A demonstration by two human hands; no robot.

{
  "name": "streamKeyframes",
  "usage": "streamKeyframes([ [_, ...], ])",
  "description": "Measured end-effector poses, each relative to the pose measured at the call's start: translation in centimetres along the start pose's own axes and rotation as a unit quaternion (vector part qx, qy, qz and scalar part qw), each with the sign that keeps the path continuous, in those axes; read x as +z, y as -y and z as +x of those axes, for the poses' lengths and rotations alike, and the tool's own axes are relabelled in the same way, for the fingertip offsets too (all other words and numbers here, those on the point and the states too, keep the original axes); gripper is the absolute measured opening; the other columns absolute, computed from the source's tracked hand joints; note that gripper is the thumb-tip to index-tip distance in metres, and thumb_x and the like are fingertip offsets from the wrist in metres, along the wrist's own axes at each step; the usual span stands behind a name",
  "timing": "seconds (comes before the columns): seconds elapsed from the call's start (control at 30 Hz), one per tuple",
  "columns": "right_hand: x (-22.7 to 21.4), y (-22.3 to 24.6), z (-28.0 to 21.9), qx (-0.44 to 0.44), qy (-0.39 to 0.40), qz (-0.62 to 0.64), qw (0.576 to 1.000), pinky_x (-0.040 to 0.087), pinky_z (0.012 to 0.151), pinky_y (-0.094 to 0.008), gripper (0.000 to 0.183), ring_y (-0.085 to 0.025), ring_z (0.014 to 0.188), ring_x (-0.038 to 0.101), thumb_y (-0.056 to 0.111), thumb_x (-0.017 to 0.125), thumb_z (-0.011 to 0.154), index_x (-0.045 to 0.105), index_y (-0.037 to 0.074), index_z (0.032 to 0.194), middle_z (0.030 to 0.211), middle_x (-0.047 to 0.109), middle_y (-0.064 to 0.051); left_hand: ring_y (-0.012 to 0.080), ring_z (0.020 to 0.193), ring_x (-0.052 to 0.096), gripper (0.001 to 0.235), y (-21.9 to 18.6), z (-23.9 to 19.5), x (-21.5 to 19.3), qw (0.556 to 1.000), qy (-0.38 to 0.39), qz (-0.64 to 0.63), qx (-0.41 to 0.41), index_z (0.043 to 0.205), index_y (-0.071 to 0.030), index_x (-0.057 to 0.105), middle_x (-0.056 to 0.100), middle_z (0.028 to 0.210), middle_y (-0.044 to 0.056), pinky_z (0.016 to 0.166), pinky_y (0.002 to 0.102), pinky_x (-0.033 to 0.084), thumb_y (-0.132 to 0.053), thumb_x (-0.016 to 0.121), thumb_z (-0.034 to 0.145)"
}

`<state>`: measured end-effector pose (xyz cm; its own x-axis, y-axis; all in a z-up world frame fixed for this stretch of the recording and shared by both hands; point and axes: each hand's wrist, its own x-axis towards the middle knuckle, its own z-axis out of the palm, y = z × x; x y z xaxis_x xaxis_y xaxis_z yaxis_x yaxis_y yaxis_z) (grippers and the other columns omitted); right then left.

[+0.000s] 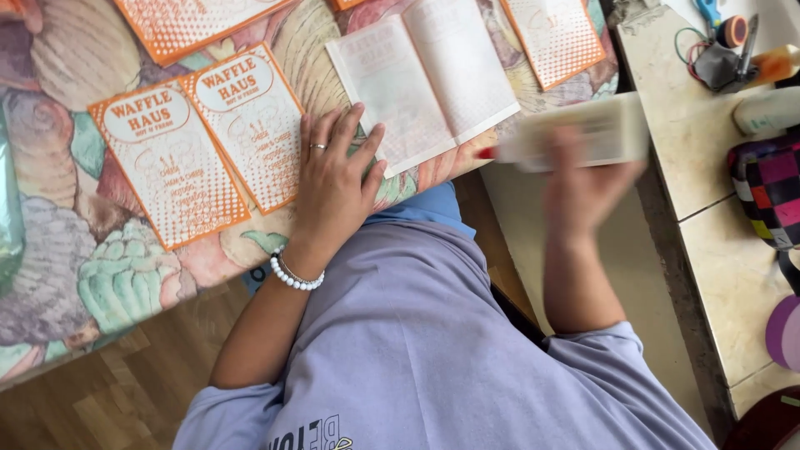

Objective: Applying glue to paper templates and folding them to assemble small food packaging bags.

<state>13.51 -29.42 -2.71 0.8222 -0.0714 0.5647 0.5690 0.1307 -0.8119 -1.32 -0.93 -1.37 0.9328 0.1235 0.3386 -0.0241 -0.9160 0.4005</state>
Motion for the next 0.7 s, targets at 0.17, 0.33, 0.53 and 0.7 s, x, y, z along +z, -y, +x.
streamKeyframes([
  [0.17,8.8,1.6,-4.4,0.003,0.175,-0.074,0.982,0.057,0.071,-0.036,0.033,-0.020,0.082,0.071,-0.003,0.095,0.075,0.072,-0.006,0.099,0.085,0.072,-0.016,0.0417,0.142,0.037,0.038,0.7,-0.5,1.2,1.000,-0.023,-0.017,-0.007,0.132,-0.011,0.074,0.053,0.148,0.016,0.122,0.063,0.005,-0.033,0.064,0.102],
  [0.33,9.4,1.6,-4.5,-0.089,0.193,-0.114,0.970,0.052,0.062,-0.037,0.032,-0.028,0.070,0.072,0.000,0.095,0.076,0.071,-0.008,0.096,0.076,0.069,-0.021,0.0417,0.139,0.038,0.039,0.4,-0.4,1.1,0.999,-0.034,-0.013,-0.003,0.131,-0.010,0.074,0.054,0.145,0.017,0.121,0.067,0.001,-0.031,0.068,0.099],
  [0.53,8.0,3.8,-0.9,-0.005,0.128,-0.221,0.967,0.057,0.061,-0.034,0.029,-0.023,0.075,0.069,0.017,0.082,0.097,0.062,-0.004,0.096,0.085,0.068,-0.012,0.0392,0.126,0.045,0.037,-1.2,0.4,-1.7,1.000,-0.008,-0.009,-0.025,0.130,-0.011,0.073,0.054,0.140,0.016,0.121,0.069,0.015,-0.027,0.076,0.096],
  [0.7,9.8,3.9,-5.2,0.016,0.159,-0.138,0.977,0.062,0.078,-0.044,0.039,-0.032,0.092,0.068,0.009,0.080,0.093,0.050,0.001,0.117,0.110,0.064,-0.026,0.0398,0.127,0.044,0.038,-1.2,0.5,-1.8,0.999,0.000,-0.022,-0.027,0.131,-0.009,0.073,0.053,0.141,0.018,0.120,0.071,0.012,-0.026,0.075,0.097],
])
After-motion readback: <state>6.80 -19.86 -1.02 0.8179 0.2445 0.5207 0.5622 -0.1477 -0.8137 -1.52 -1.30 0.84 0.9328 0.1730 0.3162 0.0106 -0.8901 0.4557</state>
